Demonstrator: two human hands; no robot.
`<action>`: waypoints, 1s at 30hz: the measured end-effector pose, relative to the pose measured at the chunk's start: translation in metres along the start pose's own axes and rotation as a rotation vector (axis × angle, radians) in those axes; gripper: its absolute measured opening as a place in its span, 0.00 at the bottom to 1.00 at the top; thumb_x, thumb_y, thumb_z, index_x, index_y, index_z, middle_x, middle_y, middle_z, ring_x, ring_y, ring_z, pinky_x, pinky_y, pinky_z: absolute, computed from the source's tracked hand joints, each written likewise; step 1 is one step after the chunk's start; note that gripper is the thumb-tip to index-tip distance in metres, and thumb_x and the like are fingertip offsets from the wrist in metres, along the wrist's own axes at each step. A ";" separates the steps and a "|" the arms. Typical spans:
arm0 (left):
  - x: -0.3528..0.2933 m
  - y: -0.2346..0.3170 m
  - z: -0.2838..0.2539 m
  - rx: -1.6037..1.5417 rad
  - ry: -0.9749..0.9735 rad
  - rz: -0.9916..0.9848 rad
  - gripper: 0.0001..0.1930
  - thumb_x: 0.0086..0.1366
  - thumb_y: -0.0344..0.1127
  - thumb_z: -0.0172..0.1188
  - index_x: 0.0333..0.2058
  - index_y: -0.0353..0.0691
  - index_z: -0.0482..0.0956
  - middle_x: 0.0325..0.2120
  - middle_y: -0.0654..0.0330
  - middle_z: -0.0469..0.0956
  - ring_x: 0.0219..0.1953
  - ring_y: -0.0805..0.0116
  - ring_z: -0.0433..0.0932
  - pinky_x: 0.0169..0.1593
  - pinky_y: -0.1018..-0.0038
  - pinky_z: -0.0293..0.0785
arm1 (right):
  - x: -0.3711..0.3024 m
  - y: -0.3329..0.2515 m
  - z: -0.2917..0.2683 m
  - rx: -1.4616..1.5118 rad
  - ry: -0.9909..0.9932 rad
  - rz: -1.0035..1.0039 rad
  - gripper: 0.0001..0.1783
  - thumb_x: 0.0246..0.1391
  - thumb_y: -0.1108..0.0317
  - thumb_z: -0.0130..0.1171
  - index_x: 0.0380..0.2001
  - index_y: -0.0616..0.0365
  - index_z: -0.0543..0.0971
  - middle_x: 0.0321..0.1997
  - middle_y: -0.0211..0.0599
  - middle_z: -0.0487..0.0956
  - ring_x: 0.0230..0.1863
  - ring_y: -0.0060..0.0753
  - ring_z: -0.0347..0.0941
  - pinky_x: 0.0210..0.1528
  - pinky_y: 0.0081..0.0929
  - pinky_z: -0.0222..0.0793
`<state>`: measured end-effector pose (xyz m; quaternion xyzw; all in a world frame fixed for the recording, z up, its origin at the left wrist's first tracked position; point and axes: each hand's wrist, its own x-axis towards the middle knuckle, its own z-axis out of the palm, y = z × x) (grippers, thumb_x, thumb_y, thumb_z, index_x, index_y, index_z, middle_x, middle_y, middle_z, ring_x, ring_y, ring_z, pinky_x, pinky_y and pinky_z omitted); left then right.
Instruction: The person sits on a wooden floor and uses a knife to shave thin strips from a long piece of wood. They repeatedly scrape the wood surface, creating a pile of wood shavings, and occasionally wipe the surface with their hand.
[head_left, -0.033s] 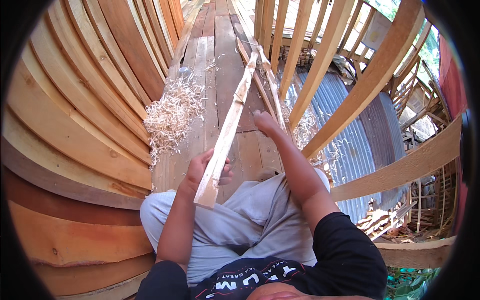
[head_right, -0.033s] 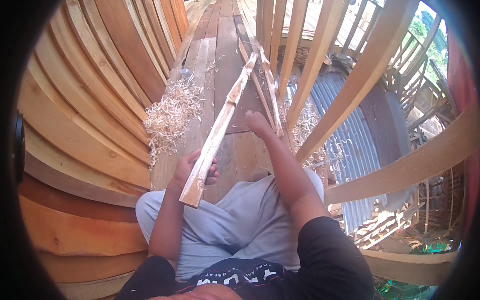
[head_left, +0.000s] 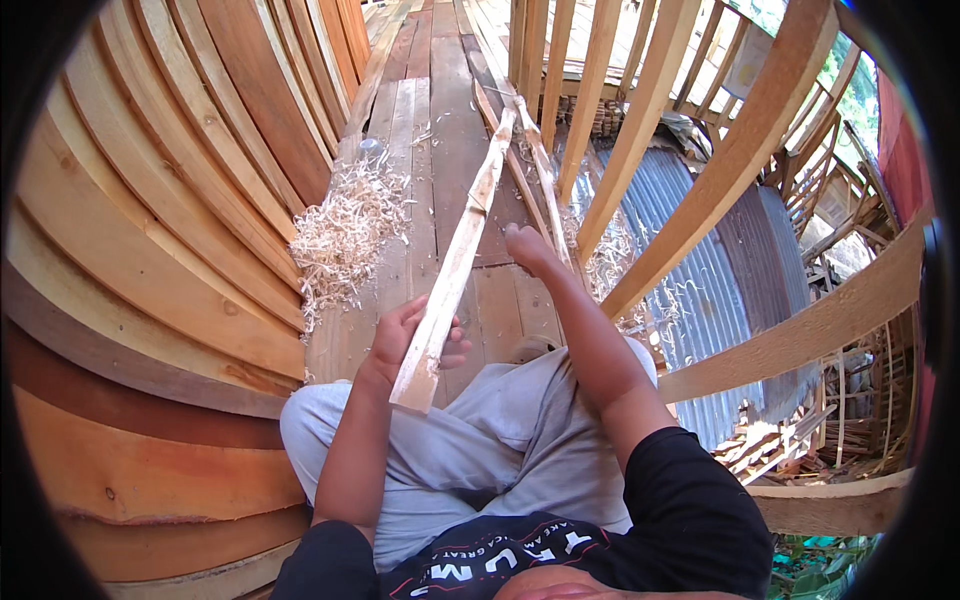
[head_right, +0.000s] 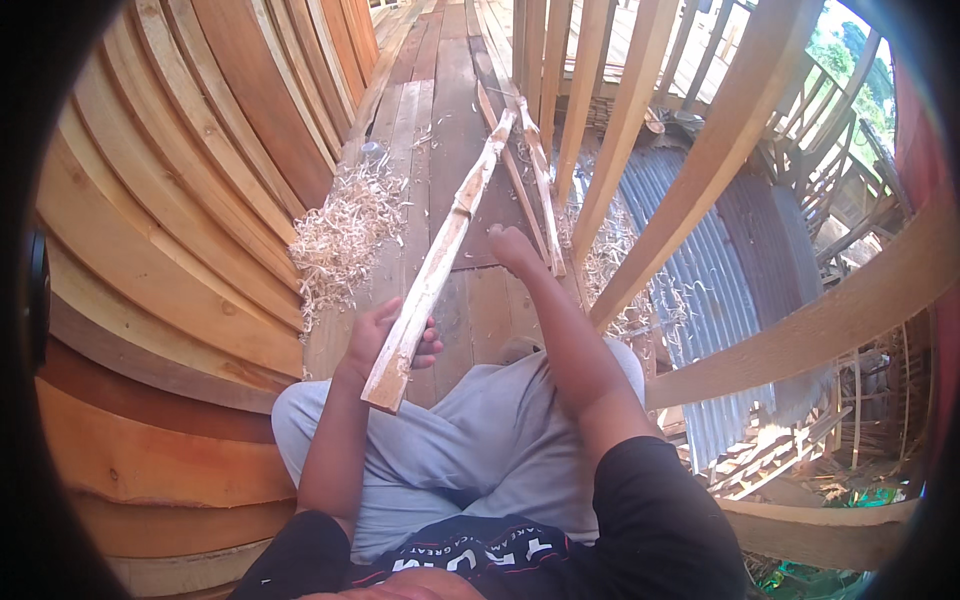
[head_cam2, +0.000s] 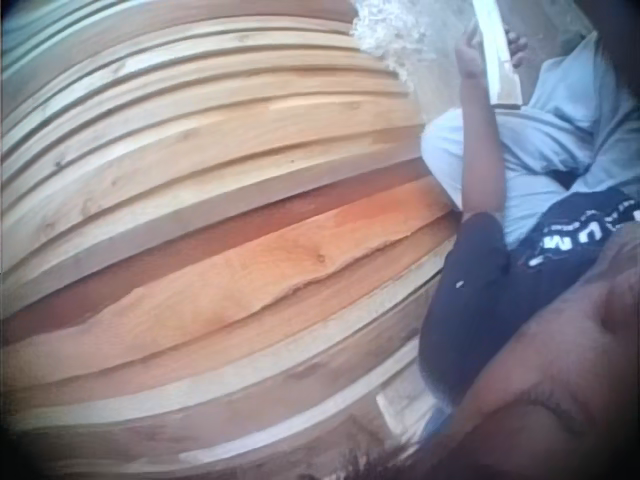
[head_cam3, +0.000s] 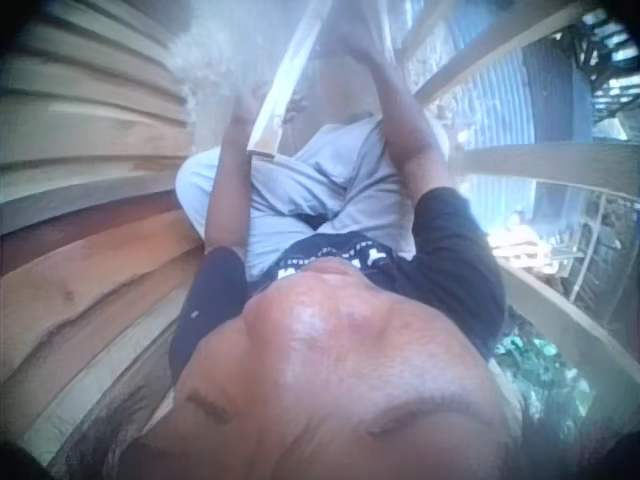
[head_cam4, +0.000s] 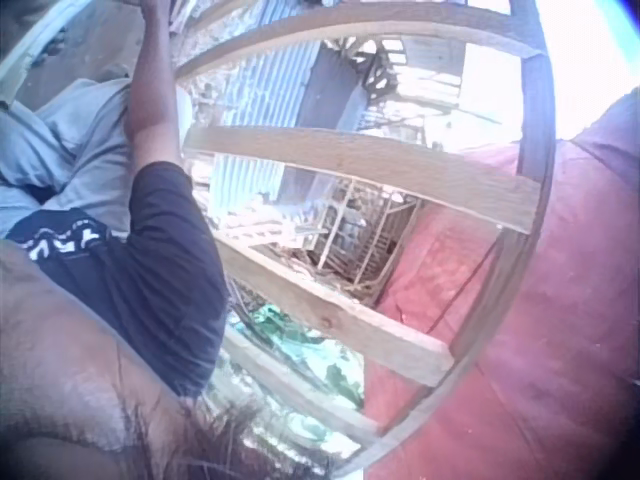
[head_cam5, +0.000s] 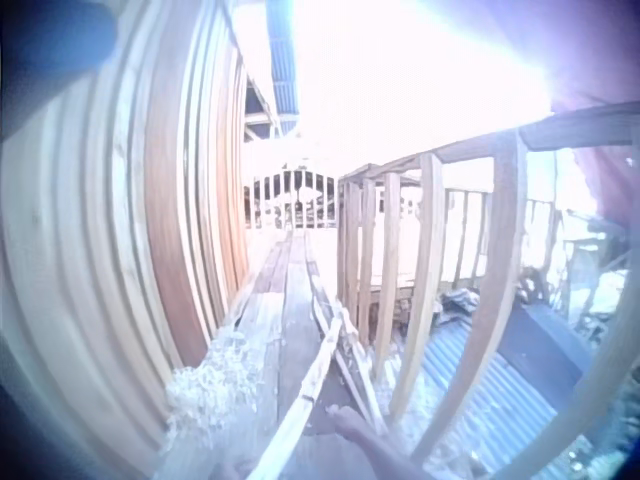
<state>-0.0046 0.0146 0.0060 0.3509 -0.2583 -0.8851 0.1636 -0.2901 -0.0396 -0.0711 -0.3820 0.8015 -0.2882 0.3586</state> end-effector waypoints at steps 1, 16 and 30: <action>-0.001 0.001 0.006 -0.016 0.008 0.002 0.25 0.71 0.51 0.39 0.44 0.29 0.71 0.29 0.54 0.73 0.23 0.64 0.71 0.29 0.71 0.74 | -0.004 0.001 -0.003 0.013 -0.014 -0.009 0.35 0.63 0.51 0.34 0.32 0.80 0.75 0.23 0.56 0.75 0.20 0.44 0.73 0.26 0.44 0.68; 0.018 -0.010 0.086 -0.147 -0.229 -0.051 0.18 0.60 0.39 0.53 0.40 0.27 0.68 0.27 0.58 0.69 0.26 0.69 0.72 0.32 0.75 0.78 | -0.017 0.026 -0.030 0.223 0.146 -0.095 0.42 0.66 0.41 0.31 0.38 0.78 0.75 0.28 0.58 0.78 0.27 0.48 0.77 0.28 0.43 0.70; -0.032 0.037 0.044 0.026 -0.031 0.077 0.18 0.65 0.31 0.52 0.48 0.22 0.64 0.34 0.45 0.74 0.41 0.48 0.79 0.50 0.51 0.79 | -0.048 -0.004 0.005 0.207 -0.020 -0.741 0.35 0.68 0.47 0.34 0.20 0.63 0.75 0.17 0.44 0.69 0.23 0.37 0.67 0.31 0.37 0.64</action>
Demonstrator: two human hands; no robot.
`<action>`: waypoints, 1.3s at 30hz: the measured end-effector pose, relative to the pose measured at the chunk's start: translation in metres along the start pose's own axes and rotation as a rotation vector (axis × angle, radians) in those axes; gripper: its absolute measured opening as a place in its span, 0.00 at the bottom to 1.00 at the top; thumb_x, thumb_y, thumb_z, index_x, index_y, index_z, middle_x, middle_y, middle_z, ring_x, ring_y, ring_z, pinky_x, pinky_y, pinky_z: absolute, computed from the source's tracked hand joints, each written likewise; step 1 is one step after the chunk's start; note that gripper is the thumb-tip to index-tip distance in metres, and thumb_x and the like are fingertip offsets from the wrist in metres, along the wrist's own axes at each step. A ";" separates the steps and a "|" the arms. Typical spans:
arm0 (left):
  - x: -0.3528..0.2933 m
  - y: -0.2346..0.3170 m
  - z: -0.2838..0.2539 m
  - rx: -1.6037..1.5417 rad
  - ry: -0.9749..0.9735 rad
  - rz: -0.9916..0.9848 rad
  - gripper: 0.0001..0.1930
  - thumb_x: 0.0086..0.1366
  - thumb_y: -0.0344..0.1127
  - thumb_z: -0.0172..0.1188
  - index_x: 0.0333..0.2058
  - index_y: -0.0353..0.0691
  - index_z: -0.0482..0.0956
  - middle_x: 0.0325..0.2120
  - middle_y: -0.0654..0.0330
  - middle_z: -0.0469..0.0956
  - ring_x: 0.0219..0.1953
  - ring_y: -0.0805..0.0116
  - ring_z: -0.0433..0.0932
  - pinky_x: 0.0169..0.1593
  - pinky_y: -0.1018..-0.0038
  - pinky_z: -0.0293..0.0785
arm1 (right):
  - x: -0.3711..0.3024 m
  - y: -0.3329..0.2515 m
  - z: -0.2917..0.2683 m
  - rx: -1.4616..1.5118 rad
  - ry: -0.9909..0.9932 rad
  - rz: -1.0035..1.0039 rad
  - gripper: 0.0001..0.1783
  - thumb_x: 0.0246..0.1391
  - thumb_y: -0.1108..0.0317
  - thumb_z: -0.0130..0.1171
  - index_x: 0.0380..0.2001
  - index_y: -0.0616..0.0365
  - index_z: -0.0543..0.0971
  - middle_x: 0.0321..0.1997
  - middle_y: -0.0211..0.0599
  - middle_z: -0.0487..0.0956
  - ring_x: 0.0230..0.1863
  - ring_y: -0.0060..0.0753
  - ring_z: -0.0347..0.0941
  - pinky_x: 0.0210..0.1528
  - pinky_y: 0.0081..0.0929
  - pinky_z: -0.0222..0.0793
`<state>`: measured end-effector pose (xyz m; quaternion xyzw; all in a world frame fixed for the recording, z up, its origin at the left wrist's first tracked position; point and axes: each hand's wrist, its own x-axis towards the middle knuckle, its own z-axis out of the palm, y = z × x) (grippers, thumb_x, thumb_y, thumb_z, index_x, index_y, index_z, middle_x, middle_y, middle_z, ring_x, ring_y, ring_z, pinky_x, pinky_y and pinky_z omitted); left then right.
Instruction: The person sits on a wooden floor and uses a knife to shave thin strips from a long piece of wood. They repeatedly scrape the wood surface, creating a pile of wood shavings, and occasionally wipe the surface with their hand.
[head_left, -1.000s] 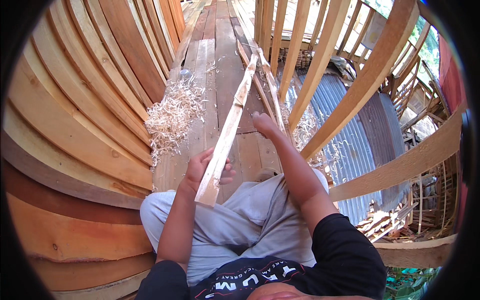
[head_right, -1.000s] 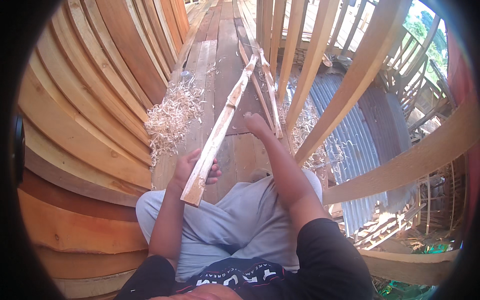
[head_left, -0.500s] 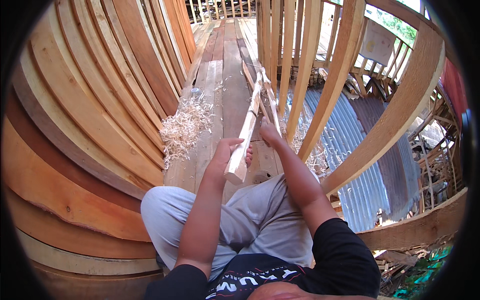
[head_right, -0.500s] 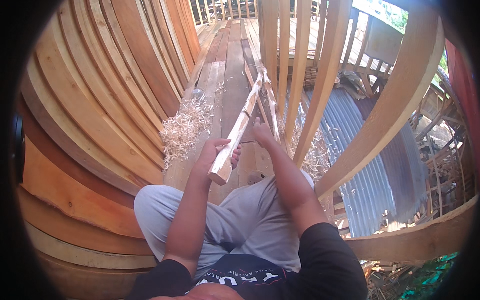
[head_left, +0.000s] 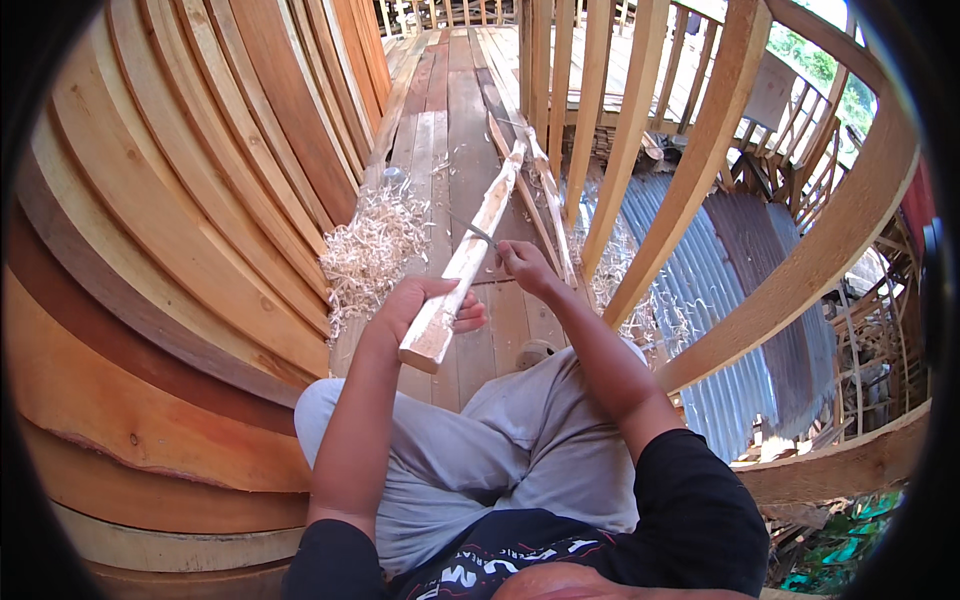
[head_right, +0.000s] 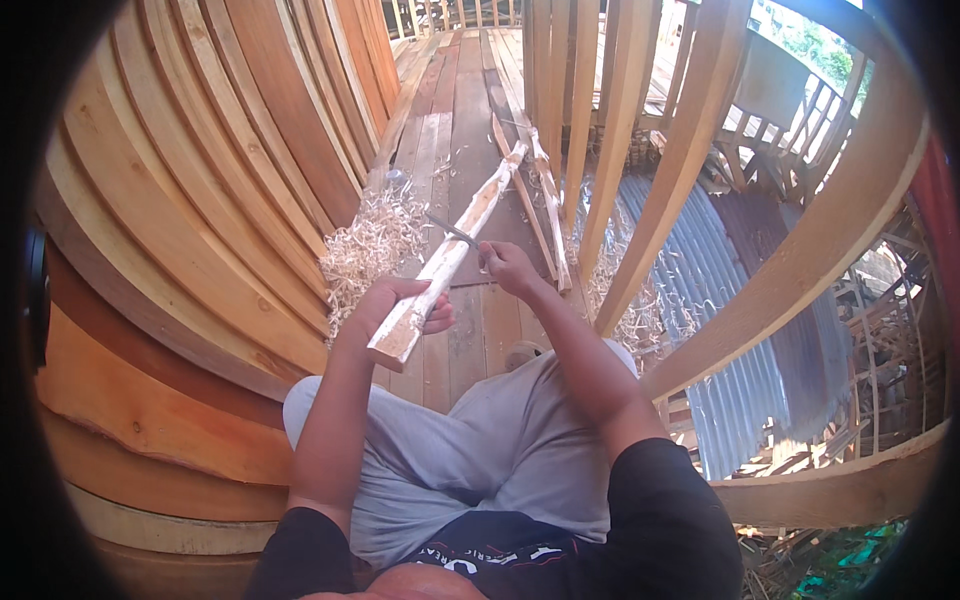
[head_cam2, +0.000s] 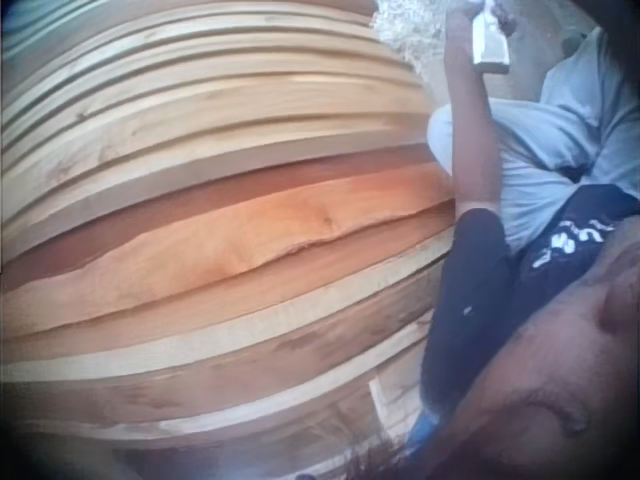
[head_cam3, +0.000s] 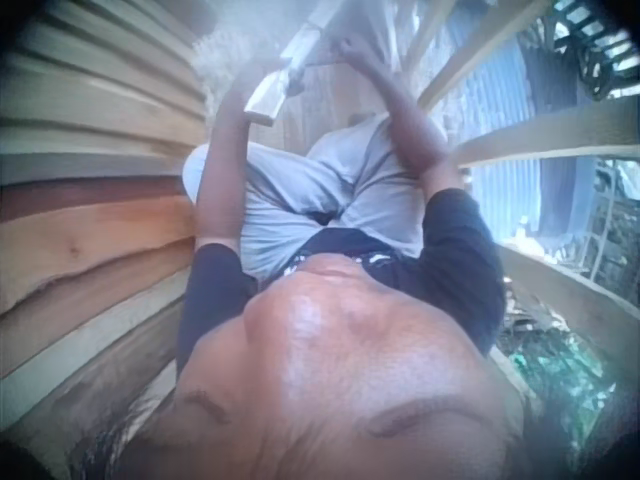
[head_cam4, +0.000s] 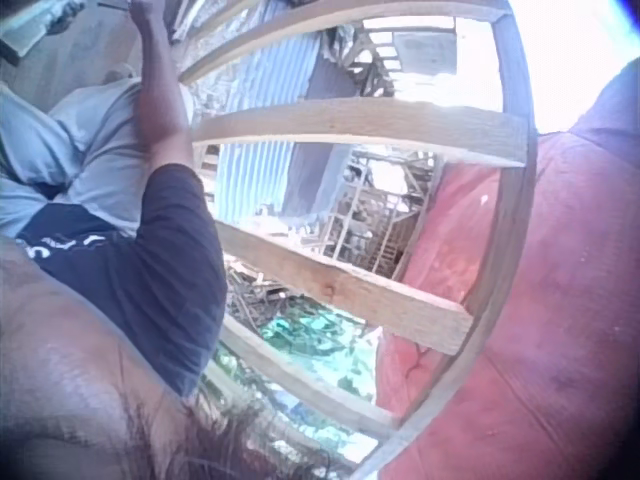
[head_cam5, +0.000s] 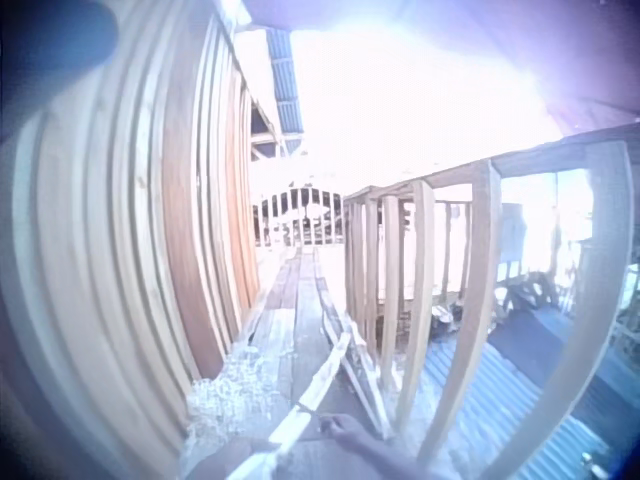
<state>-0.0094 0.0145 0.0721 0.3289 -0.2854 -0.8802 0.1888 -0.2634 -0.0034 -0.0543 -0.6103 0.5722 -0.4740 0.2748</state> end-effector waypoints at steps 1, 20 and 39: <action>0.000 0.001 -0.008 -0.145 -0.067 -0.046 0.17 0.64 0.28 0.53 0.48 0.23 0.64 0.30 0.52 0.71 0.31 0.63 0.77 0.41 0.65 0.81 | -0.002 0.000 0.000 -0.093 -0.039 0.030 0.37 0.68 0.45 0.33 0.22 0.66 0.76 0.20 0.51 0.74 0.27 0.46 0.73 0.35 0.43 0.67; 0.016 -0.022 -0.064 -0.016 -0.061 -0.153 0.07 0.63 0.28 0.57 0.37 0.38 0.67 0.22 0.67 0.63 0.19 0.82 0.62 0.22 0.83 0.65 | 0.015 -0.008 0.036 -0.696 0.093 0.052 0.27 0.59 0.59 0.41 0.13 0.63 0.76 0.19 0.56 0.76 0.24 0.61 0.74 0.34 0.54 0.70; 0.012 -0.015 -0.081 -0.143 -0.100 -0.242 0.09 0.62 0.27 0.56 0.41 0.38 0.68 0.22 0.67 0.63 0.19 0.81 0.62 0.23 0.81 0.63 | 0.008 -0.043 0.056 -0.640 0.119 -0.007 0.28 0.58 0.59 0.44 0.08 0.62 0.75 0.12 0.54 0.71 0.17 0.57 0.72 0.24 0.50 0.68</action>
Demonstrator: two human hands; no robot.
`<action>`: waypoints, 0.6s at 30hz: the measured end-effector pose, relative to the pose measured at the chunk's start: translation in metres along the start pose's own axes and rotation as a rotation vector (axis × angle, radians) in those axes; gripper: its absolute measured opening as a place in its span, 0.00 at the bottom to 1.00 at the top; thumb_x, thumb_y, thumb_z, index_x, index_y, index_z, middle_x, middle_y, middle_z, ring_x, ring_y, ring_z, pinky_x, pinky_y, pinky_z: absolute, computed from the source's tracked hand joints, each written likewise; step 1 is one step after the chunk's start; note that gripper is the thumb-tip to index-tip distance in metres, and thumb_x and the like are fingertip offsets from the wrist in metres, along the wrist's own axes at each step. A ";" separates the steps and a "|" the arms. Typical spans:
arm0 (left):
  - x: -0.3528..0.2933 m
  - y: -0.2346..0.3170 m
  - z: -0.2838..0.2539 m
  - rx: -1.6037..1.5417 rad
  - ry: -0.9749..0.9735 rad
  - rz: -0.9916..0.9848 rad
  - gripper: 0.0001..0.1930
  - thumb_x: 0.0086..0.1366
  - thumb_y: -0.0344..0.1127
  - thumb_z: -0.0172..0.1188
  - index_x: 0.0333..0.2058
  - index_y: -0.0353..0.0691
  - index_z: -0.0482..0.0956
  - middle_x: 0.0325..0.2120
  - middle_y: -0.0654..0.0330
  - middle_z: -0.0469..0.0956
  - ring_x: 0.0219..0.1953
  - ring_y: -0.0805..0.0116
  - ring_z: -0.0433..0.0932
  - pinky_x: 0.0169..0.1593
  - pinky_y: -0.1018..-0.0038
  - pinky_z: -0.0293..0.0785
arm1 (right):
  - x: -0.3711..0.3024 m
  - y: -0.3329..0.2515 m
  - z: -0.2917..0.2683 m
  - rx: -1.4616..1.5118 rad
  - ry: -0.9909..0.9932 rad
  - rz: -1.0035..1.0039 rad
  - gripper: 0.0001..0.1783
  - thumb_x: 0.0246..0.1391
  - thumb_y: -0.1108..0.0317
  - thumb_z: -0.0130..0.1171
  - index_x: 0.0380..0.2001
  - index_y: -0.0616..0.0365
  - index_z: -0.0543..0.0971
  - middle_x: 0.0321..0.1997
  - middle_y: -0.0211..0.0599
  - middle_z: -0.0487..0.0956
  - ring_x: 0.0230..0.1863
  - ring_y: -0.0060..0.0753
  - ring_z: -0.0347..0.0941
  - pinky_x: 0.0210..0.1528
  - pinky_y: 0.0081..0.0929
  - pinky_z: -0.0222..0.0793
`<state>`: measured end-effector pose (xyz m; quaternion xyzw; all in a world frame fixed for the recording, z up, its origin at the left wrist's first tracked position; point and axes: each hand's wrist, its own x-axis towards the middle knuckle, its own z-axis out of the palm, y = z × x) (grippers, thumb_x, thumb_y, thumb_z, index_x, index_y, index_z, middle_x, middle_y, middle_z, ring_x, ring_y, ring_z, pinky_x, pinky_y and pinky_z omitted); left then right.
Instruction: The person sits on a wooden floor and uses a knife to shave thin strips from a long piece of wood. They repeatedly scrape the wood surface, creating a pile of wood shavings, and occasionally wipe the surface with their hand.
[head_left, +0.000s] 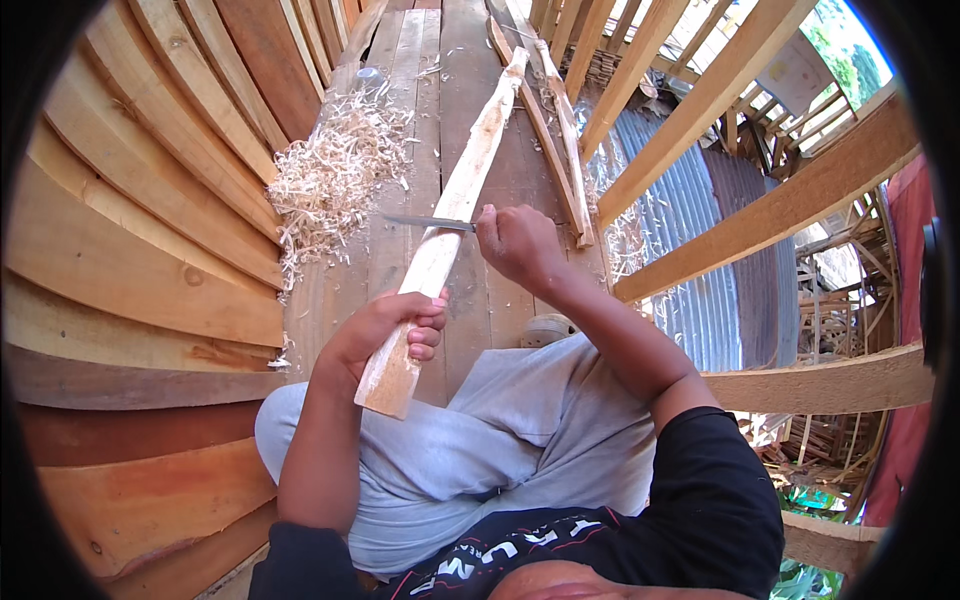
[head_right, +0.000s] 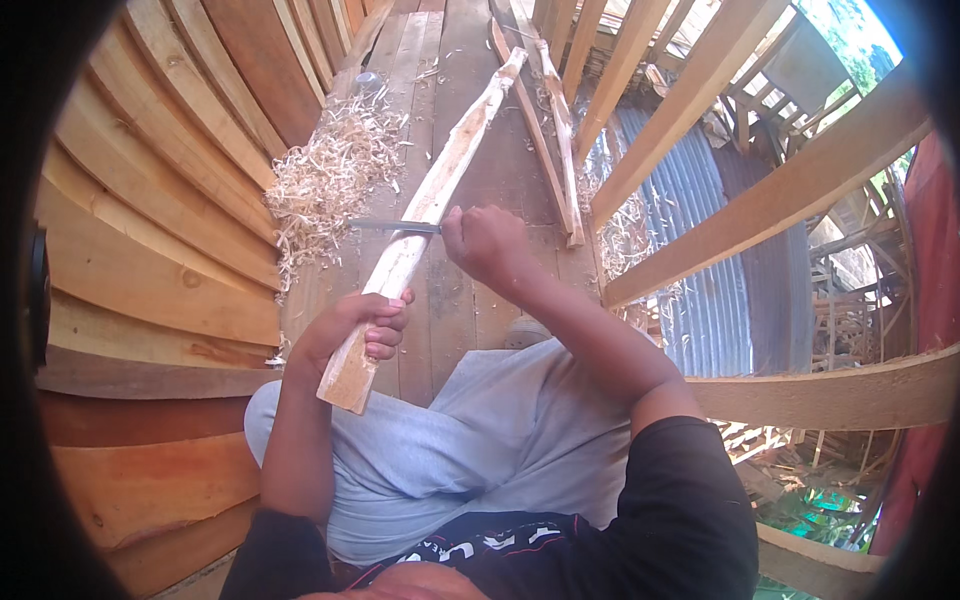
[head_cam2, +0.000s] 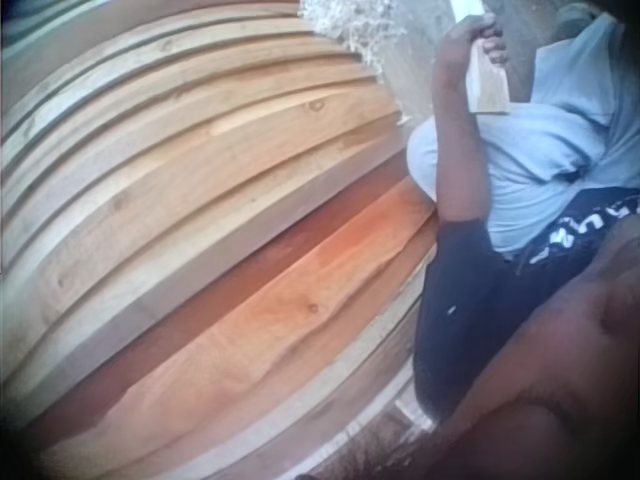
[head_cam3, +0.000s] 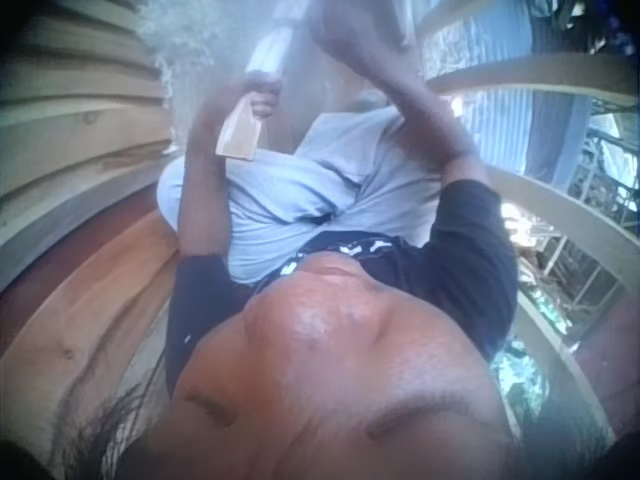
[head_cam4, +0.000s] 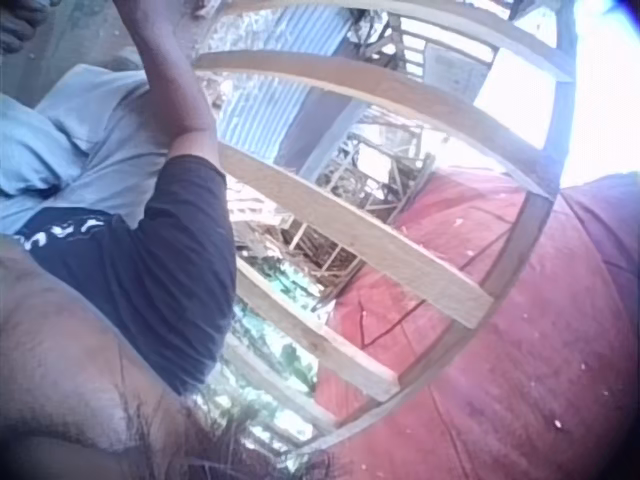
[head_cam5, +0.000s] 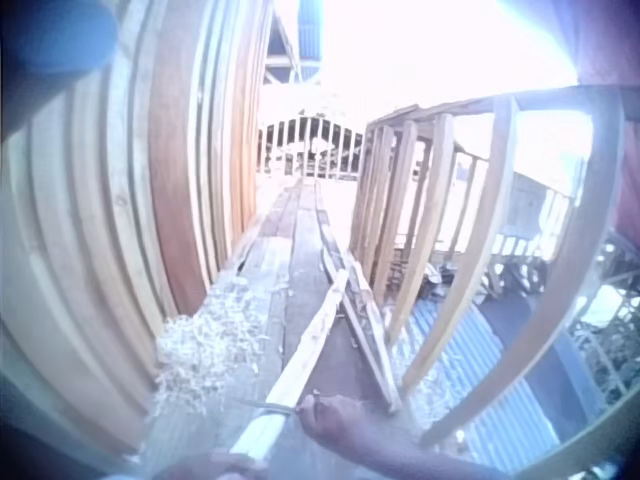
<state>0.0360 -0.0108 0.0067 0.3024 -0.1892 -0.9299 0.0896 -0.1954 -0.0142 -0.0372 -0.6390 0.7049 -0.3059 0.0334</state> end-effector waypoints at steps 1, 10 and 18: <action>-0.002 -0.001 0.002 0.018 -0.008 -0.004 0.09 0.62 0.27 0.57 0.40 0.38 0.68 0.22 0.67 0.63 0.19 0.81 0.62 0.23 0.81 0.63 | -0.003 -0.005 -0.004 -0.022 -0.057 -0.048 0.28 0.58 0.59 0.44 0.09 0.63 0.75 0.13 0.54 0.72 0.17 0.57 0.72 0.24 0.50 0.69; 0.001 0.002 0.006 0.067 -0.004 0.040 0.11 0.63 0.28 0.55 0.44 0.38 0.67 0.22 0.70 0.63 0.19 0.84 0.62 0.22 0.84 0.62 | 0.003 -0.004 -0.010 -0.041 -0.073 -0.031 0.28 0.61 0.59 0.43 0.11 0.64 0.75 0.14 0.56 0.72 0.18 0.60 0.72 0.27 0.50 0.70; -0.001 -0.004 0.005 0.020 -0.024 0.040 0.10 0.64 0.27 0.55 0.43 0.38 0.67 0.21 0.70 0.62 0.19 0.84 0.62 0.22 0.84 0.62 | 0.011 0.011 -0.001 -0.087 -0.045 0.084 0.30 0.61 0.57 0.41 0.11 0.64 0.75 0.14 0.56 0.72 0.18 0.60 0.72 0.28 0.52 0.70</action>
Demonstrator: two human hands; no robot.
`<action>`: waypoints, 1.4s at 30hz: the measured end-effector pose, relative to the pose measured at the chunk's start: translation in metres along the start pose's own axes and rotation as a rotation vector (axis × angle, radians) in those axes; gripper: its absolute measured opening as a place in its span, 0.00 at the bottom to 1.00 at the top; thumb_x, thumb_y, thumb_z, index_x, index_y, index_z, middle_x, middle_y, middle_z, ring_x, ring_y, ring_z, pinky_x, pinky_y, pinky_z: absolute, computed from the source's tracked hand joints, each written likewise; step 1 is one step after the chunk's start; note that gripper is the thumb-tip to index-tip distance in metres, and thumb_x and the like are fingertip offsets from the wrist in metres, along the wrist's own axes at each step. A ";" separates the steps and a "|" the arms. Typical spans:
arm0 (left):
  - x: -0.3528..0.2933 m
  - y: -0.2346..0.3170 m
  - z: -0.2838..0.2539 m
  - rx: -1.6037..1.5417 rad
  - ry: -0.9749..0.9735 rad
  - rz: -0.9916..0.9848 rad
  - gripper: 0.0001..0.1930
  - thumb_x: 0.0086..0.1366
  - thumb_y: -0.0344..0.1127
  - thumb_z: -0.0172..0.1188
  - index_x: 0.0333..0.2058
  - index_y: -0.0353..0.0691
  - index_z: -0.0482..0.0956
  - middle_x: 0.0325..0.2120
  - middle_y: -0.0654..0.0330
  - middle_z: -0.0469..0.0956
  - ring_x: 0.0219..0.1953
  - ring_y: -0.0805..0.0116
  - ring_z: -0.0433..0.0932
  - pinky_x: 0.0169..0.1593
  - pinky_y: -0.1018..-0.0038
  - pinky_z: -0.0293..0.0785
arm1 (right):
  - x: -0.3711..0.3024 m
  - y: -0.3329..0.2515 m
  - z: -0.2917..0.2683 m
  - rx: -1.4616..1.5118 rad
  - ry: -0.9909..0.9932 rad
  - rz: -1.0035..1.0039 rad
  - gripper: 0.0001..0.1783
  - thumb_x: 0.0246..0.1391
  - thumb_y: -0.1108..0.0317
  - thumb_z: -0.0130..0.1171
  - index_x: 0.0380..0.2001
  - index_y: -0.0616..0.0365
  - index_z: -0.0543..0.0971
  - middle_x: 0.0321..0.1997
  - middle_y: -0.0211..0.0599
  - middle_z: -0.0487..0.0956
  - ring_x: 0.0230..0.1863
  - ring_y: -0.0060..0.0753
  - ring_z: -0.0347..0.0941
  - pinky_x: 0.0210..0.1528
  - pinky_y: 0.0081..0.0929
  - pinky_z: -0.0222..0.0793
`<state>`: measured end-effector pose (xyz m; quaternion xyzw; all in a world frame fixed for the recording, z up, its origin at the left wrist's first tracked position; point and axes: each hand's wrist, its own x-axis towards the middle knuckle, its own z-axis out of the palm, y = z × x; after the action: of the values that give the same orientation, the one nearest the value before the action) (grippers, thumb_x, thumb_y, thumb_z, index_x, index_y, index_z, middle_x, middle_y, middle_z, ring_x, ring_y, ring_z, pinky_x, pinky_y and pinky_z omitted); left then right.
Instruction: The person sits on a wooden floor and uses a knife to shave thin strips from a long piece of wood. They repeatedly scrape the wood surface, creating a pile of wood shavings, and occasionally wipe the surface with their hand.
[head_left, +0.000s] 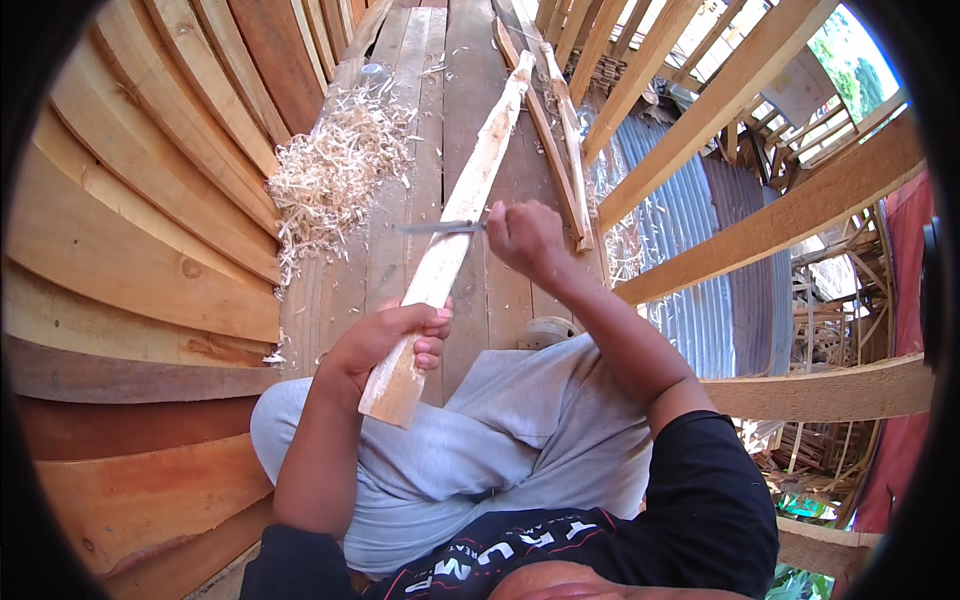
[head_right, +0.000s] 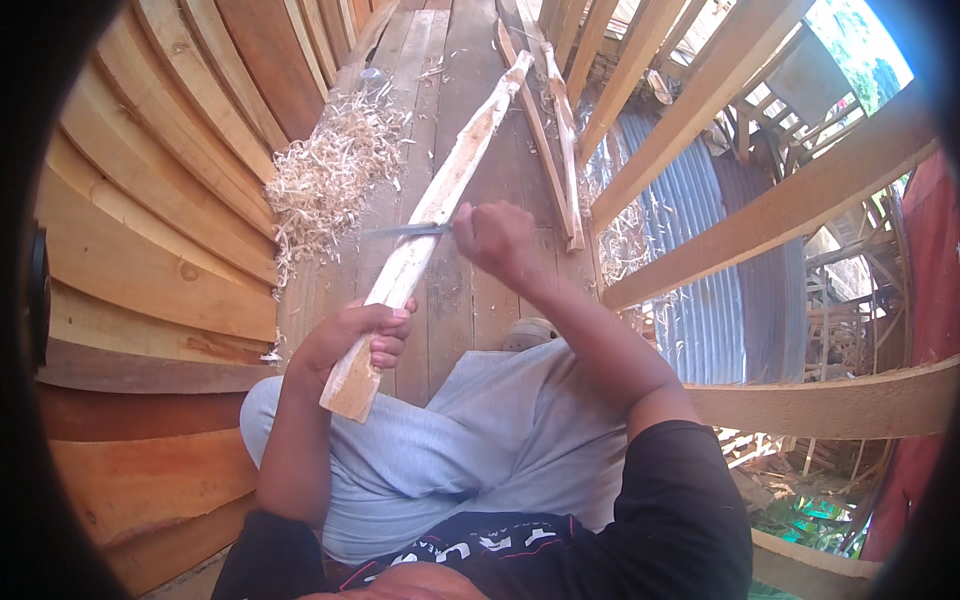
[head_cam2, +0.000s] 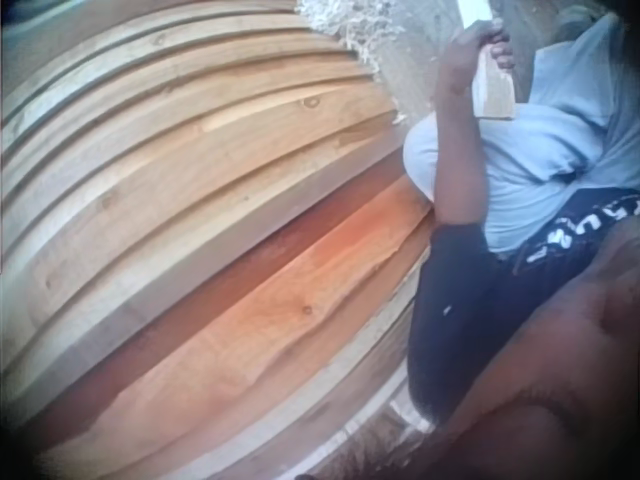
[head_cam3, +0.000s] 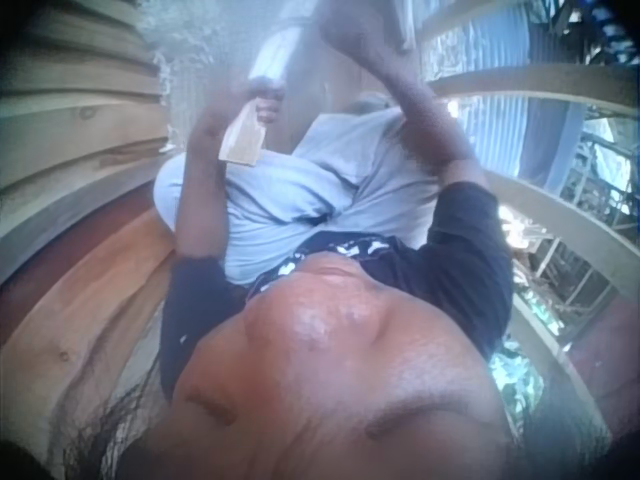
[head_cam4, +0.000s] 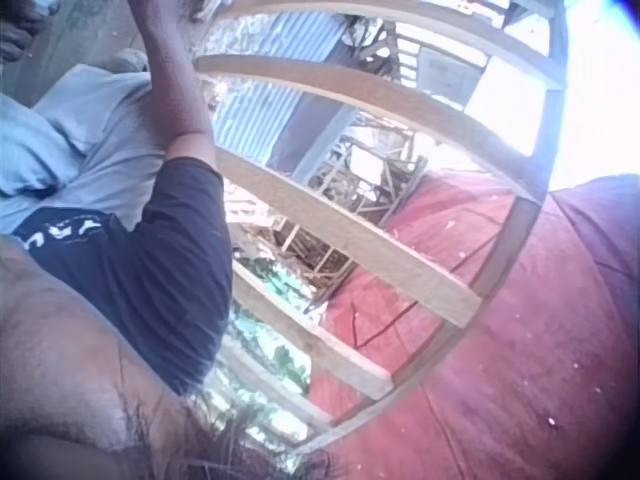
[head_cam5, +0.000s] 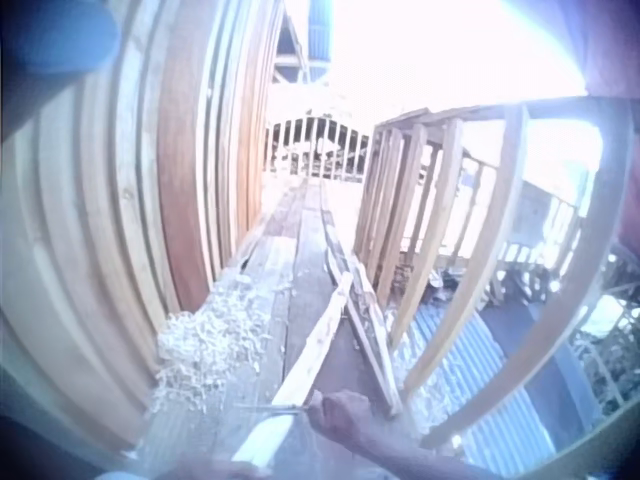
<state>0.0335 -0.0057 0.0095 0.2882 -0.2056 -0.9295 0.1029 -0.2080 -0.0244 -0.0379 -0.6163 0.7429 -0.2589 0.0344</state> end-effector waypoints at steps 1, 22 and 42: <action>0.002 -0.002 0.004 0.040 0.016 -0.012 0.10 0.64 0.27 0.55 0.43 0.38 0.67 0.22 0.70 0.62 0.19 0.84 0.62 0.22 0.84 0.62 | 0.012 0.020 0.006 0.005 0.096 0.085 0.30 0.61 0.56 0.41 0.10 0.64 0.74 0.13 0.57 0.71 0.18 0.60 0.72 0.28 0.53 0.69; -0.010 0.003 -0.002 0.022 0.025 -0.012 0.11 0.64 0.27 0.53 0.44 0.37 0.66 0.22 0.70 0.62 0.19 0.84 0.61 0.21 0.84 0.61 | -0.003 0.006 0.004 0.032 -0.176 -0.080 0.30 0.60 0.56 0.39 0.12 0.64 0.76 0.16 0.56 0.75 0.22 0.62 0.74 0.31 0.52 0.71; -0.007 0.008 -0.009 -0.037 0.002 -0.035 0.11 0.63 0.27 0.53 0.44 0.38 0.65 0.21 0.70 0.62 0.18 0.84 0.61 0.21 0.85 0.62 | 0.008 0.017 0.022 0.070 -0.083 -0.063 0.29 0.60 0.57 0.38 0.16 0.62 0.79 0.19 0.57 0.76 0.25 0.64 0.74 0.37 0.52 0.71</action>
<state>0.0447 -0.0133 0.0098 0.2909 -0.1830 -0.9346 0.0921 -0.2168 -0.0373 -0.0621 -0.6481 0.7116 -0.2598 0.0786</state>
